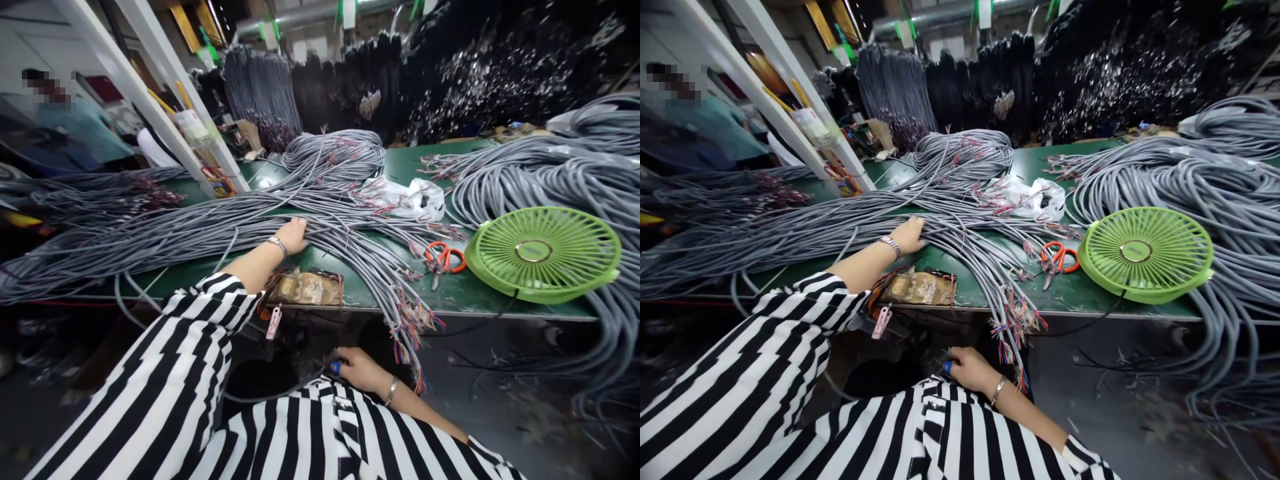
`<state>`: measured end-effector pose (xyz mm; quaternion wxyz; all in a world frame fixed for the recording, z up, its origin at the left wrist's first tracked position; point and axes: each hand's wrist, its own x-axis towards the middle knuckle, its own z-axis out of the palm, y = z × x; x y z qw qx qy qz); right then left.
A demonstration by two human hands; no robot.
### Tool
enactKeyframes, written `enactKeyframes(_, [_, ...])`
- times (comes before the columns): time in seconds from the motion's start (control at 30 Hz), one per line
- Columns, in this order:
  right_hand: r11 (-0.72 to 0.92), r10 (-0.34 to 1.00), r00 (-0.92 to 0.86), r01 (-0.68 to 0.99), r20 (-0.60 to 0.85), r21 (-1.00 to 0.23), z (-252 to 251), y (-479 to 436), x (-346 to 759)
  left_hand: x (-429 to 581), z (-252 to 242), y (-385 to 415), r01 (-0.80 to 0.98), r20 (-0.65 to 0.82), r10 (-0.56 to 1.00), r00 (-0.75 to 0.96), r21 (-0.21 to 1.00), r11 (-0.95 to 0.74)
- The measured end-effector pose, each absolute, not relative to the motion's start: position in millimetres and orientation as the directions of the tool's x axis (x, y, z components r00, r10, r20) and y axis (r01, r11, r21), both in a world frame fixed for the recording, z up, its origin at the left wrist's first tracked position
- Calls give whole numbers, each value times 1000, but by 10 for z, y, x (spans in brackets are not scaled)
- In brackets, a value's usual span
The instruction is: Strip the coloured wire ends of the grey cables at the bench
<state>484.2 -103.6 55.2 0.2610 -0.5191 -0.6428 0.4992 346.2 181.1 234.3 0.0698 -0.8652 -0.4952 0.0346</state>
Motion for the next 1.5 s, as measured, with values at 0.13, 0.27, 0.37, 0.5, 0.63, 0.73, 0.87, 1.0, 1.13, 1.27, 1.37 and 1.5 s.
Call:
enactKeyframes(0.13, [-29, 925, -338, 394, -174, -918, 581, -1057, 4867, 3366, 2367, 1804, 872, 16, 877, 481, -109, -477])
enactKeyframes(0.27, [-28, 928, -332, 386, -167, -922, 612, -1060, 4890, 3261, 2657, 1839, 902, 144, 891, 431, -48, -429])
enactKeyframes(0.37, [-28, 926, -338, 382, -167, -924, 633, -1063, 4877, 3025, 3084, 2010, 953, 302, 909, 286, 13, -304])
enactKeyframes(0.5, [-10, 915, -374, 356, -152, -934, 657, -1070, 4818, 2430, 3648, 2182, 940, 526, 845, -94, 326, -98])
enactKeyframes(0.63, [-17, 892, -426, 304, -152, -953, 687, -1073, 4731, 1890, 3910, 1838, 905, 491, 867, -80, 401, -143])
enactKeyframes(0.73, [-16, 868, -472, 282, -153, -959, 763, -1070, 4660, 1699, 3888, 1301, 917, 403, 912, 75, 330, -222])
enactKeyframes(0.87, [29, 820, -557, 269, -131, -963, 1006, -1074, 4560, 1487, 3630, 528, 911, 343, 934, 105, 342, -228])
enactKeyframes(1.0, [43, 794, -605, 157, -61, -987, 1344, -1103, 4411, 1143, 3121, -207, 901, 314, 946, 76, 386, -200])
enactKeyframes(1.13, [-79, 857, -515, -164, 17, -983, 1627, -1104, 4205, 760, 2458, -783, 879, 256, 957, 140, 412, -239])
enactKeyframes(1.27, [-144, 950, -313, -444, 2, -884, 1755, -1022, 4039, 408, 1832, -1104, 873, 263, 940, 218, 378, -308])
enactKeyframes(1.37, [-147, 983, -169, -467, -75, -872, 1748, -956, 3982, 196, 1507, -1196, 905, 195, 947, 255, 297, -305])
enactKeyframes(1.5, [75, 972, -209, -144, 105, -987, 1689, -965, 3948, 135, 1407, -1145, 908, -35, 931, 363, 239, -345])
